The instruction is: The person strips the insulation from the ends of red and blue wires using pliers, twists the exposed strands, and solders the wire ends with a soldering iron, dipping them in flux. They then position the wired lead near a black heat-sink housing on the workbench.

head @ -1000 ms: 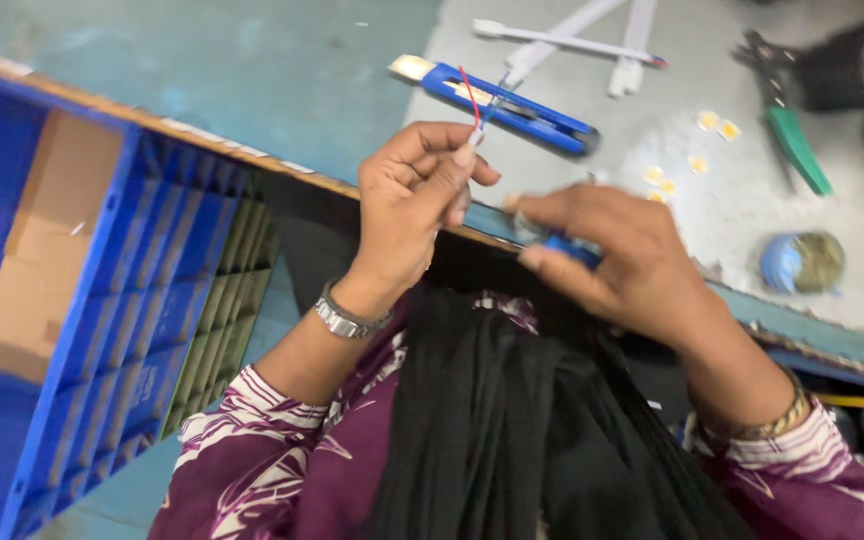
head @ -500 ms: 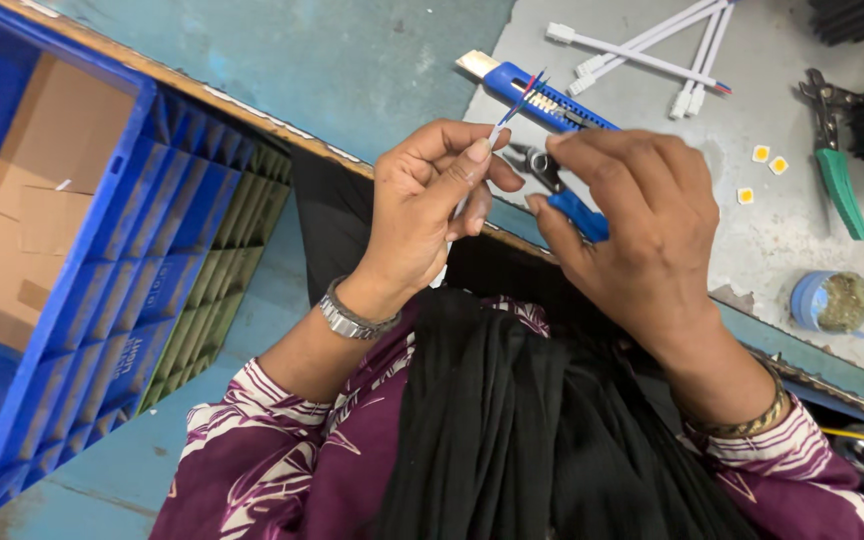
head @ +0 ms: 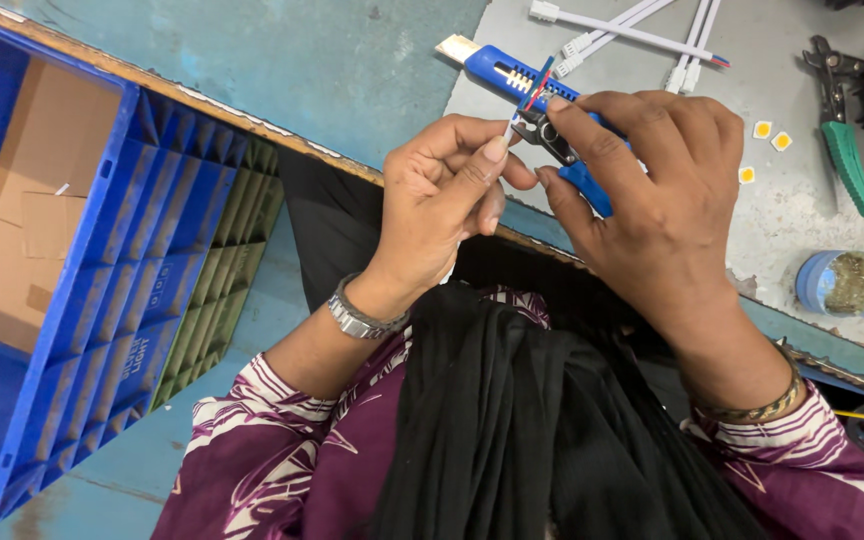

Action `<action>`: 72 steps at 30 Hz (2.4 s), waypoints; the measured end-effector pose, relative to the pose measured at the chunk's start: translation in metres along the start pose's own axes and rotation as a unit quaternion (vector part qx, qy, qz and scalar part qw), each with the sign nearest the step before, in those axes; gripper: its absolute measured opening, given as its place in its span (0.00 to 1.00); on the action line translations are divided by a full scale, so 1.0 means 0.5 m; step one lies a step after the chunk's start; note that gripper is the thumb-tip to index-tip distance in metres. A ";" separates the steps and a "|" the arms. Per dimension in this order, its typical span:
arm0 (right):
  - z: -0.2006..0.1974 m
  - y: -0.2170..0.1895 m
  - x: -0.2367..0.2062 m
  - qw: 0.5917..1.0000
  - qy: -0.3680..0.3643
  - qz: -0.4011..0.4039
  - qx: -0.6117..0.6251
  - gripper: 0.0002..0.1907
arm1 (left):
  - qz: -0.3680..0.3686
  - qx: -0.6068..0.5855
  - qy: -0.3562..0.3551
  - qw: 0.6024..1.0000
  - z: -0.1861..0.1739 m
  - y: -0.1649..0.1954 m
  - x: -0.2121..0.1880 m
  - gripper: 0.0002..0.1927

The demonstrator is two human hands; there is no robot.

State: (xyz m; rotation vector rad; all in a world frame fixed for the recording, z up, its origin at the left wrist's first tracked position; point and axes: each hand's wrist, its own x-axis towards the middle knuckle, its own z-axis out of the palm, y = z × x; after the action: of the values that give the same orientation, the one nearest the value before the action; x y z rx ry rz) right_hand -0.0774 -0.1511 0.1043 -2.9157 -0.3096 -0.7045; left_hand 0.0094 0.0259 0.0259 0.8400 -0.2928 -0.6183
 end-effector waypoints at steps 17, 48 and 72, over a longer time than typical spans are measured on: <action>-0.013 0.005 -0.010 1.000 0.001 0.014 0.019 0.23 | 0.021 0.043 -0.010 0.999 0.014 0.002 0.006 0.12; -0.005 0.003 -0.005 0.996 0.038 0.007 -0.082 0.24 | -0.124 -0.199 -0.008 0.972 0.031 -0.003 0.019 0.05; -0.022 0.003 -0.010 0.996 0.040 0.017 -0.080 0.22 | -0.043 -0.078 -0.010 0.996 0.040 -0.024 0.018 0.06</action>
State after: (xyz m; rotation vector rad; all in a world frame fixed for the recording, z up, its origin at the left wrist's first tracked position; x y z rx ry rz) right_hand -0.0864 -0.1552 0.1114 -3.0230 -0.2026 -0.8775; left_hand 0.0022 0.0020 0.0296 0.6989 -0.2241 -0.7206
